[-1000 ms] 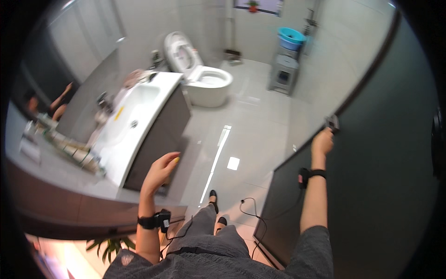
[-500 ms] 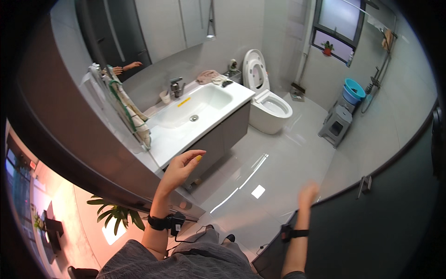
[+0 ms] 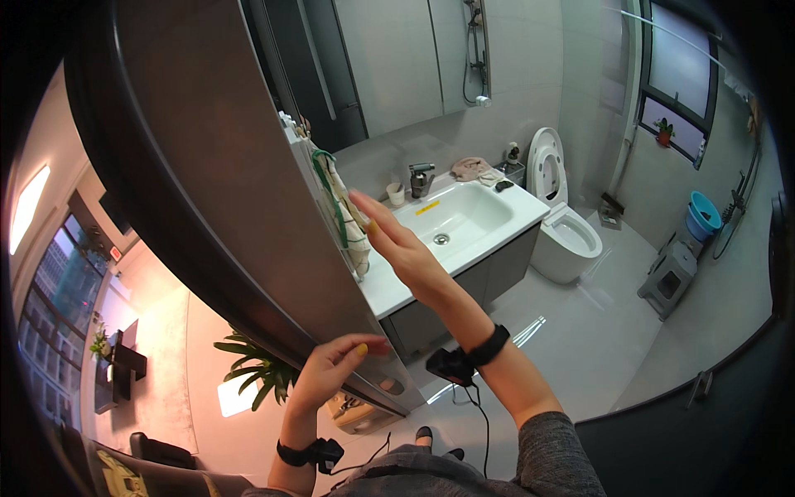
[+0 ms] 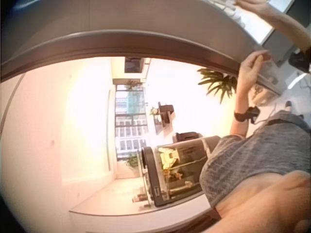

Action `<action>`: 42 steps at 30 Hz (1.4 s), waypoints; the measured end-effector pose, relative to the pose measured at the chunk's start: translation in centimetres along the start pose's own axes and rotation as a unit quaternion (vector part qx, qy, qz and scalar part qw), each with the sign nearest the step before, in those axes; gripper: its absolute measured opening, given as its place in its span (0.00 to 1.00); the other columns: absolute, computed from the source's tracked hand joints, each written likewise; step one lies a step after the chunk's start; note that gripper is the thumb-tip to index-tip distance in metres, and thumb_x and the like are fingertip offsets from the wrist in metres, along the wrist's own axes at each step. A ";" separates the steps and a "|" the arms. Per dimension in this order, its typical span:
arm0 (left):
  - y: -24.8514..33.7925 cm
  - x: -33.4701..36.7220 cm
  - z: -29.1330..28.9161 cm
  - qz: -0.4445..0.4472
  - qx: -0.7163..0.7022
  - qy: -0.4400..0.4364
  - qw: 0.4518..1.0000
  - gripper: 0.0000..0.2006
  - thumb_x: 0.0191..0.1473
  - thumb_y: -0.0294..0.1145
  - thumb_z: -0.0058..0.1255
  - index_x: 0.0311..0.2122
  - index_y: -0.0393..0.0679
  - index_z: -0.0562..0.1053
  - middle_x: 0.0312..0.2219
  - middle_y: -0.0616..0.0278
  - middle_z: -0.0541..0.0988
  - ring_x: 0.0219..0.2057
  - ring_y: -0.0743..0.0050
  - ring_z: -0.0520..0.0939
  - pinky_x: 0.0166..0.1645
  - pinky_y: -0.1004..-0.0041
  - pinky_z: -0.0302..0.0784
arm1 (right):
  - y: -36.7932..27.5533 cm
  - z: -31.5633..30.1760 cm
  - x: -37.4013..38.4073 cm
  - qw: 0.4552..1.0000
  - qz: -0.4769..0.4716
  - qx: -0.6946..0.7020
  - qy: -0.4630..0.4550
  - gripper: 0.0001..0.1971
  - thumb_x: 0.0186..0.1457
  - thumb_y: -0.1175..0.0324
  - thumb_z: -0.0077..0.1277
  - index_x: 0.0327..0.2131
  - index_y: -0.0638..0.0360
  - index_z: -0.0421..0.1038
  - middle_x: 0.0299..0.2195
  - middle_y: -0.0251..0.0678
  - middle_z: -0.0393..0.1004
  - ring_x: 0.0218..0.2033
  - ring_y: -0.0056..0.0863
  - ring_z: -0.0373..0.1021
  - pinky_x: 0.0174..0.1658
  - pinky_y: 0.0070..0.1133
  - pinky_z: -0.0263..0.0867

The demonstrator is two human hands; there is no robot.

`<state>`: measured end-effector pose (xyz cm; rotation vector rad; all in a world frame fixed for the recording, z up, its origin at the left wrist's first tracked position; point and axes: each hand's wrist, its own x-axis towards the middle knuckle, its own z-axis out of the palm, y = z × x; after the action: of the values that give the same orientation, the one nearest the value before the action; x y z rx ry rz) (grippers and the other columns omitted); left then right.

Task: The person carries a bottle into the bathroom, waters a small plant, then cleans a faucet and a toilet bowl before drying their hands on a towel.

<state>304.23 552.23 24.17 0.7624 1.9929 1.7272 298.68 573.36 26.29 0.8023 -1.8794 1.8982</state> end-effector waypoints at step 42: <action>-9.2 8.4 6.5 -0.032 -0.084 -0.179 0.980 0.15 0.61 0.32 0.40 0.46 0.33 0.71 0.38 0.56 0.78 0.41 0.72 0.78 0.49 0.75 0.70 | -16.0 -23.8 -48.7 0.168 0.411 -0.739 0.506 0.13 0.50 0.67 0.48 0.40 0.59 0.72 0.44 0.43 0.69 0.44 0.45 0.65 0.47 0.36 0.63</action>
<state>300.42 561.66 14.54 0.8696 1.5933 1.5673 342.81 604.69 10.06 -1.8422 -1.6845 -0.4321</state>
